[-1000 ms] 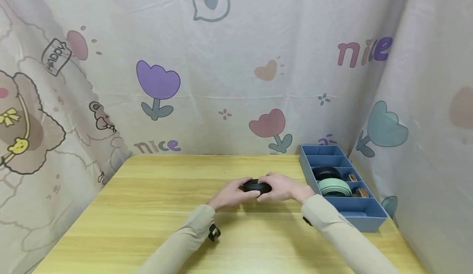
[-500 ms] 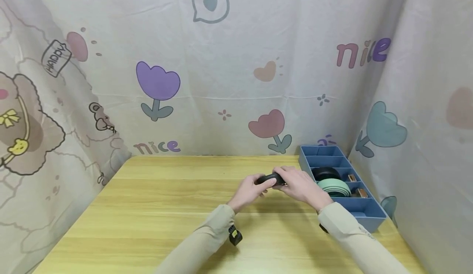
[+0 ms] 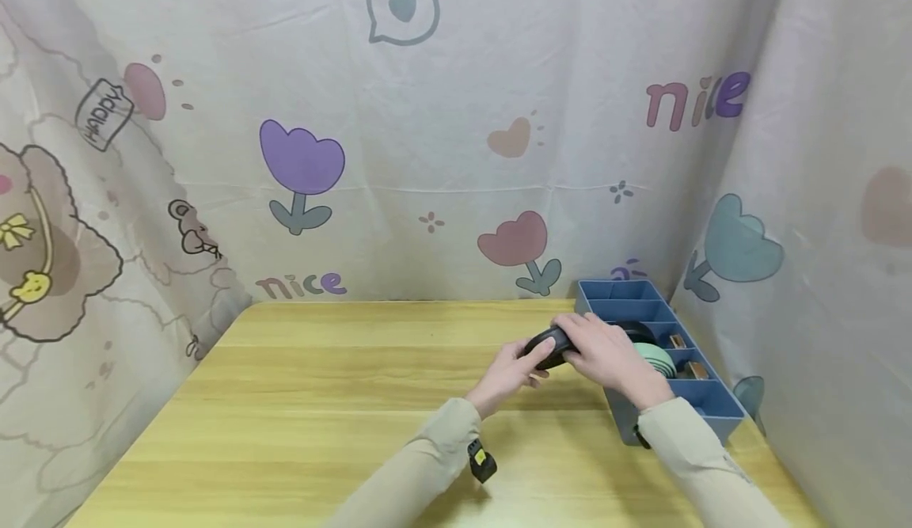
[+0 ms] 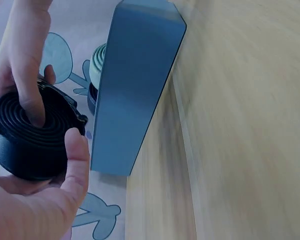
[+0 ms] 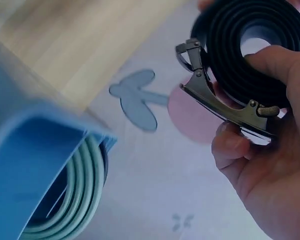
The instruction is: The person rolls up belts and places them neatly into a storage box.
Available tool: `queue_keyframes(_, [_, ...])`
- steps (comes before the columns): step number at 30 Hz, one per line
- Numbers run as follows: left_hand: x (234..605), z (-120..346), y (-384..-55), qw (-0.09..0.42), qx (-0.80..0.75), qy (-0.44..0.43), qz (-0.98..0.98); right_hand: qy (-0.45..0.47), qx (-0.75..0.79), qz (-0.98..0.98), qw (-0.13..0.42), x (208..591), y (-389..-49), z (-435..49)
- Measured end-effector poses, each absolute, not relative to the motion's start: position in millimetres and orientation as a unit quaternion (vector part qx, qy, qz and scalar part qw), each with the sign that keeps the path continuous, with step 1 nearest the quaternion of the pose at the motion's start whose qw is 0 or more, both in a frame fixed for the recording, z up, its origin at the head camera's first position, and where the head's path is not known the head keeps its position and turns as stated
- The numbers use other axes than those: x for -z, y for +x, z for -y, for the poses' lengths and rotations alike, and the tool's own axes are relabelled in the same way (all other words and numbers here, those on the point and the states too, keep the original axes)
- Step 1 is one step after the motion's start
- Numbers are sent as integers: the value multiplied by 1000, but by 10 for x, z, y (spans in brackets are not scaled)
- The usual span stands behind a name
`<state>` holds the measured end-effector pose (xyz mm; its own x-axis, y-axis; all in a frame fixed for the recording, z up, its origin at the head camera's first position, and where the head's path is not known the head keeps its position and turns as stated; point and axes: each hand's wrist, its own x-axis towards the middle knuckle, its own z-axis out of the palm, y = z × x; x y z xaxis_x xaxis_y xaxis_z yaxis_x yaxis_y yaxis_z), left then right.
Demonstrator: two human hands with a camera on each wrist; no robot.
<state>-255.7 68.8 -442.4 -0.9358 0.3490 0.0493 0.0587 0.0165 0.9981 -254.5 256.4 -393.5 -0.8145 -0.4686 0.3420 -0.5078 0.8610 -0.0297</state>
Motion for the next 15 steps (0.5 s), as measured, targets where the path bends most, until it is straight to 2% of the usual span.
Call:
queue_keyframes(6, [4432,-806,-2460,107,-606,215,-759,217,-75,961,153,3762,-2453,-2916])
queue_keyframes(15, [4510,-1098,-2259,52,-343,368,-863,161,-71,976,130,3538,-2241,-3463])
